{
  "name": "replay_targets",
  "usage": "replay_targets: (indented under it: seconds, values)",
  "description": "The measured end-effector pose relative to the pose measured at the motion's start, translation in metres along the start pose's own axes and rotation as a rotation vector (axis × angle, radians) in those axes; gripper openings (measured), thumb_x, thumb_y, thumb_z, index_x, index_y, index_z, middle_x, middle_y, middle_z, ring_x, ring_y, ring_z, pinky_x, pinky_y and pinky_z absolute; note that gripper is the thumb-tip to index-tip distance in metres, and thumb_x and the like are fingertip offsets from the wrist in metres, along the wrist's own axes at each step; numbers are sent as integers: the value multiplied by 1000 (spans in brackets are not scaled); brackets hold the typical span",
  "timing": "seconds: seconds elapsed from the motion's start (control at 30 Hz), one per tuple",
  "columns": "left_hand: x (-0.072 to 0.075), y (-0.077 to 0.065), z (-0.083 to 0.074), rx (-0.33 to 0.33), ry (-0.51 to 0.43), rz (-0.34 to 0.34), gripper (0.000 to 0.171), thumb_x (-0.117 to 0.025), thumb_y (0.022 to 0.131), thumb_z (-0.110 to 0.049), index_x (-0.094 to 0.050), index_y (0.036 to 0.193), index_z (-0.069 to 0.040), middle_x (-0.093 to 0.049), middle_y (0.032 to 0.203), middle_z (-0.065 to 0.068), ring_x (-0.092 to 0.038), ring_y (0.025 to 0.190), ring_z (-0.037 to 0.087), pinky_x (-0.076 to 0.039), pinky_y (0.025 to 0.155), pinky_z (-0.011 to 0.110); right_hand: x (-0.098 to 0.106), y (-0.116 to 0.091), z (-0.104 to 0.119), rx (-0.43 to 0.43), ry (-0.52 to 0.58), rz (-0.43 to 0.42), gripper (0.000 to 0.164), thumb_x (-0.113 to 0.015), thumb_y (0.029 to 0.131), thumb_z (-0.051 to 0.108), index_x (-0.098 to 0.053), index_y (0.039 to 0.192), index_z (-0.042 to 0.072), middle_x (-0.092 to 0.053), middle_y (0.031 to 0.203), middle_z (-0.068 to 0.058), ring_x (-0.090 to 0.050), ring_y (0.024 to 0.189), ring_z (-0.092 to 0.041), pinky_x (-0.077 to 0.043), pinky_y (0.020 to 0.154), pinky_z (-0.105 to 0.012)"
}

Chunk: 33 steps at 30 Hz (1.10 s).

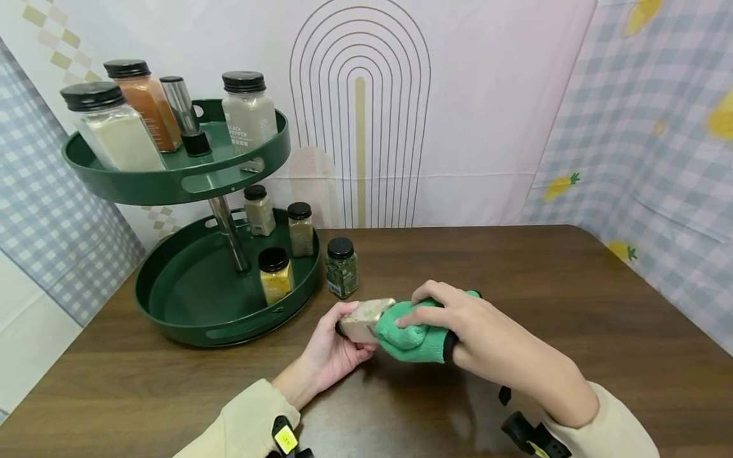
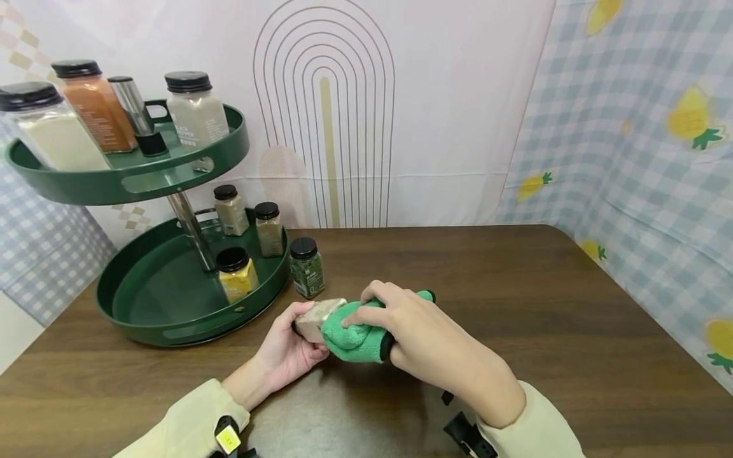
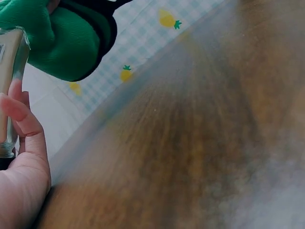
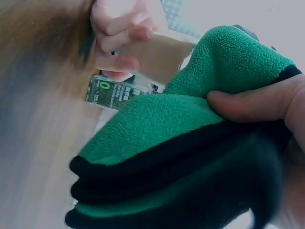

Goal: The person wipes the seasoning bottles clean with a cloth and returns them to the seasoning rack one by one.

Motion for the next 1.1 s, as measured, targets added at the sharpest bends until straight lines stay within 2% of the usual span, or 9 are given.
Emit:
replay_targets:
  seconds: [0.2, 0.33, 0.4, 0.47, 0.53, 0.63, 0.7, 0.83, 1.1]
  values:
    - [1, -1, -2, -16, -18, -4, 27, -34, 95, -29, -53, 100, -11, -57, 85, 3, -55, 66, 12, -47, 64, 22, -3, -4, -3, -27, -12, 97, 74, -41, 59, -21, -64, 101, 35, -51, 100, 13, -52, 85, -6, -44, 69, -24]
    - [2, -1, -1, -18, -19, -3, 28, -34, 95, -29, -55, 100, -12, -60, 85, 2, -57, 65, 12, -48, 64, 23, -6, -8, -10, -100, -135, 209, 65, -48, 65, -19, -66, 99, 33, -49, 91, 12, -47, 75, -9, -38, 64, -25]
    - [1, -1, -1, -24, -14, 2, 28, -34, 95, -30, -54, 104, -12, -61, 88, 3, -59, 66, 13, -47, 65, 22, -3, -9, -16, -142, -206, 227, 59, -54, 67, -18, -67, 99, 30, -50, 88, 9, -46, 73, -11, -37, 63, -26]
    - [1, -1, -2, -33, -17, 1, 27, -36, 96, -29, -51, 110, -12, -61, 93, 4, -60, 71, 15, -47, 67, 23, 4, -10, -21, -176, -251, 191, 55, -57, 67, -17, -67, 100, 26, -51, 88, 7, -47, 74, -12, -38, 63, -27]
    - [1, 0, -2, -47, -23, -11, 24, -40, 95, -27, -46, 114, -13, -58, 99, 5, -60, 77, 17, -46, 70, 23, 14, -9, -22, -184, -258, 95, 57, -56, 65, -18, -66, 104, 23, -53, 92, 5, -50, 79, -13, -41, 64, -29]
    - [1, 1, -5, -78, -77, -31, 26, -49, 94, -19, -40, 118, -18, -48, 112, 8, -58, 92, 20, -48, 80, 25, 25, -7, -18, -162, -225, -59, 60, -54, 64, -18, -62, 109, 19, -54, 99, 4, -53, 83, -12, -45, 65, -30]
    - [0, 1, -7, -103, -101, -30, 29, -54, 91, -13, -40, 116, -20, -43, 116, 8, -55, 98, 20, -48, 85, 28, 26, -5, -15, -143, -203, -115, 60, -55, 64, -17, -60, 113, 18, -54, 101, 2, -54, 85, -13, -47, 66, -31]
    - [-3, 2, -10, -149, -110, 4, 31, -59, 89, -5, -47, 112, -22, -45, 115, 4, -52, 103, 16, -45, 93, 33, 15, -1, -16, -163, -159, -113, 58, -55, 67, -15, -59, 116, 17, -54, 101, 2, -54, 83, -12, -45, 65, -28]
    - [1, 3, -10, -178, -112, 7, 30, -58, 92, -18, -42, 118, -18, -56, 107, 0, -55, 103, 13, -41, 100, 31, 1, -1, -18, -185, -101, -49, 62, -50, 65, -18, -58, 114, 19, -51, 100, 5, -51, 79, -8, -45, 66, -23]
Point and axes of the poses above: each hand's wrist, its own y-axis towards the middle knuckle, its own x-axis out of the back of the hand, z = x × y, the point moved 9 cm from there along y, towards the middle knuckle
